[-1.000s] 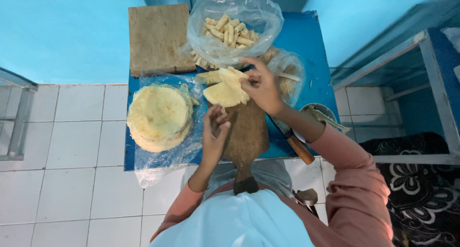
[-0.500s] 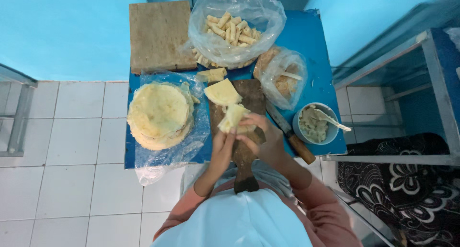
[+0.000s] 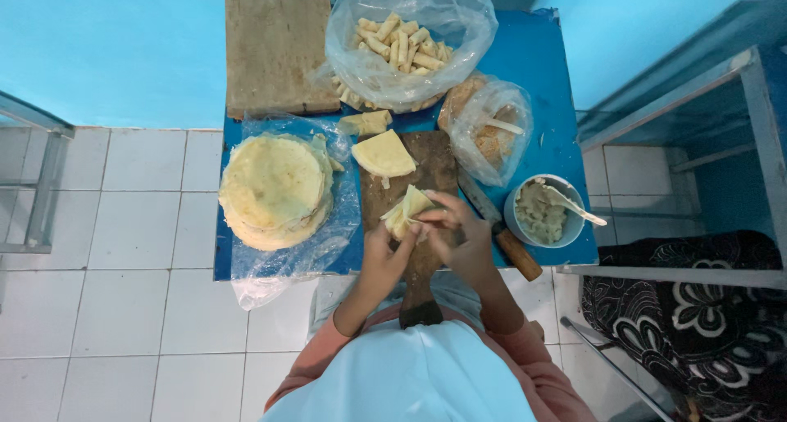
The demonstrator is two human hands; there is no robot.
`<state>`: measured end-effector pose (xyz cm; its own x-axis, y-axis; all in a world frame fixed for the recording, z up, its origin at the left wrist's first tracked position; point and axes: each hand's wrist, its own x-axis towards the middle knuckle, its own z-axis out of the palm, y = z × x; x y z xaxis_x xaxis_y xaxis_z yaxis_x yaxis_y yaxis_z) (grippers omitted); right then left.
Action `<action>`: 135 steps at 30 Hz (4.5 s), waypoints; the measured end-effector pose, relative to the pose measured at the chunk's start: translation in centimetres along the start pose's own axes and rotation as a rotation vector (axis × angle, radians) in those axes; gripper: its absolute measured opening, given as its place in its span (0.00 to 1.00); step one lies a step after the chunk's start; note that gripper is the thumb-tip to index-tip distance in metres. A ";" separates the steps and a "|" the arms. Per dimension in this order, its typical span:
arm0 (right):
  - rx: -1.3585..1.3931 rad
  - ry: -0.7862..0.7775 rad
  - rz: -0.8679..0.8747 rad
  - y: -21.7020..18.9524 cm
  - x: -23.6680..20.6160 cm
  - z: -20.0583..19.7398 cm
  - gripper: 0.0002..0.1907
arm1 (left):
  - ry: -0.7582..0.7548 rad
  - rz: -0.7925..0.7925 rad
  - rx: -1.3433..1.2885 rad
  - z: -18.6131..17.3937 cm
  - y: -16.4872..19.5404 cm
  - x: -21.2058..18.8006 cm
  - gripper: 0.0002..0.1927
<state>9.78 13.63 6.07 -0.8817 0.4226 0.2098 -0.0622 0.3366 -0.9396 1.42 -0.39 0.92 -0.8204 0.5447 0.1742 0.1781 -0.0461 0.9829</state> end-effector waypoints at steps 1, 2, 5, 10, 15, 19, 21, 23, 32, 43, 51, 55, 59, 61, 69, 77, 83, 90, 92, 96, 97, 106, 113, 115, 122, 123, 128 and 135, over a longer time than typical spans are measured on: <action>-0.016 -0.018 -0.042 -0.1 0.0 0.1 0.28 | -0.005 0.023 0.020 0.0 0.0 0.0 0.14; -0.032 -0.036 -0.085 -0.2 0.1 0.2 0.29 | -0.012 0.047 0.040 -0.1 -0.1 0.1 0.15; 0.200 -0.052 0.079 0.2 0.6 0.1 0.29 | -0.026 0.037 0.064 -0.3 -0.7 -0.4 0.17; 0.420 0.071 0.169 1.8 1.3 -1.1 0.29 | -0.038 0.006 -0.136 -0.8 -3.6 -0.5 0.14; 0.463 0.193 0.109 3.3 2.3 -2.3 0.27 | -0.058 -0.199 -0.446 -1.7 -6.9 -0.9 0.16; 0.405 0.314 0.000 3.7 3.2 -2.5 0.26 | -0.002 -0.369 -0.436 -2.4 -7.8 -1.2 0.15; 0.300 0.373 -0.056 3.5 3.5 -2.5 0.25 | 0.012 -0.342 -0.510 -2.9 -7.6 -1.3 0.14; 0.105 0.428 -0.118 2.9 3.7 -2.6 0.23 | 0.087 -0.358 -0.536 -3.5 -7.1 -1.3 0.14; -0.212 0.232 -0.042 0.7 4.2 -3.0 0.25 | 0.306 -0.360 -0.615 -5.4 -5.9 -1.4 0.10; -0.400 0.193 -0.095 3.0 2.2 -1.2 0.23 | 0.238 -0.342 -0.632 -4.2 -8.2 -2.4 0.09; -0.468 0.169 -0.365 -1.8 0.0 -0.8 0.27 | -0.021 -0.294 -0.490 -1.8 -4.5 -1.6 0.17; -0.355 0.035 -0.349 -1.9 -0.6 0.9 0.33 | -0.130 -0.143 -0.261 -1.0 -2.3 -1.8 0.17; -0.332 0.079 -0.152 -0.1 -0.5 1.1 0.30 | -0.079 -0.013 -0.176 -1.0 -2.5 -1.6 0.16; -0.129 0.119 0.001 0.8 -0.1 0.4 0.30 | -0.051 -0.010 -0.190 -1.3 -3.6 -1.8 0.17; -0.164 0.309 -0.158 2.3 2.1 -2.2 0.24 | 0.118 -0.419 -0.511 -3.1 -5.7 -1.4 0.18; 0.157 0.145 -0.157 2.2 1.1 -2.2 0.22 | 0.046 0.061 0.197 -3.7 3.2 0.1 0.26; -0.345 0.236 -0.529 2.2 -0.6 -0.4 0.16 | 0.089 0.289 0.335 -2.5 6.0 -0.6 0.20; 0.102 0.198 -0.205 2.9 -1.4 0.7 0.17 | -0.005 -0.109 -0.003 -1.6 0.5 -0.3 0.05; 0.319 0.258 -0.120 3.2 -0.7 -0.2 0.20 | 0.022 -0.120 -0.163 -1.8 -0.9 -0.1 0.07; 0.272 0.392 -0.078 3.7 1.1 -2.0 0.18 | 0.073 -0.204 -0.232 -3.1 -1.6 -0.4 0.05; 0.232 0.421 -0.127 3.7 1.4 -2.2 0.18 | 0.089 -0.199 -0.227 -3.3 -1.5 -0.4 0.07; -0.747 0.066 -0.614 2.8 2.0 -2.2 0.17 | 0.077 -0.098 -0.012 -4.7 0.8 -0.3 0.09; -0.594 0.092 -0.535 3.6 0.6 -1.8 0.17 | 0.084 -0.089 0.020 -4.5 2.0 -0.4 0.06; -0.634 0.103 -0.543 3.6 0.6 -1.7 0.18 | 0.087 -0.067 0.019 -4.4 2.2 -0.3 0.05; -0.729 0.061 -0.590 1.1 0.2 -1.6 0.22 | 0.087 -0.050 0.016 -4.3 2.7 -0.2 0.04; -0.709 0.072 -0.531 0.7 0.2 -1.7 0.23 | 0.089 -0.050 0.015 -4.3 2.7 -0.2 0.03; -0.547 0.222 -0.338 0.2 0.4 -1.5 0.15 | 0.103 -0.032 0.014 -4.3 2.7 -0.3 0.03; -0.560 0.259 -0.093 1.9 0.2 -0.7 0.25 | 0.116 -0.001 0.017 -4.3 1.9 -0.6 0.05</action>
<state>9.80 14.95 4.54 -0.7378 0.5370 0.4090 0.1830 0.7423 -0.6446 -0.09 -4.39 2.94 -0.8776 0.4444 0.1796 0.1853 -0.0311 0.9822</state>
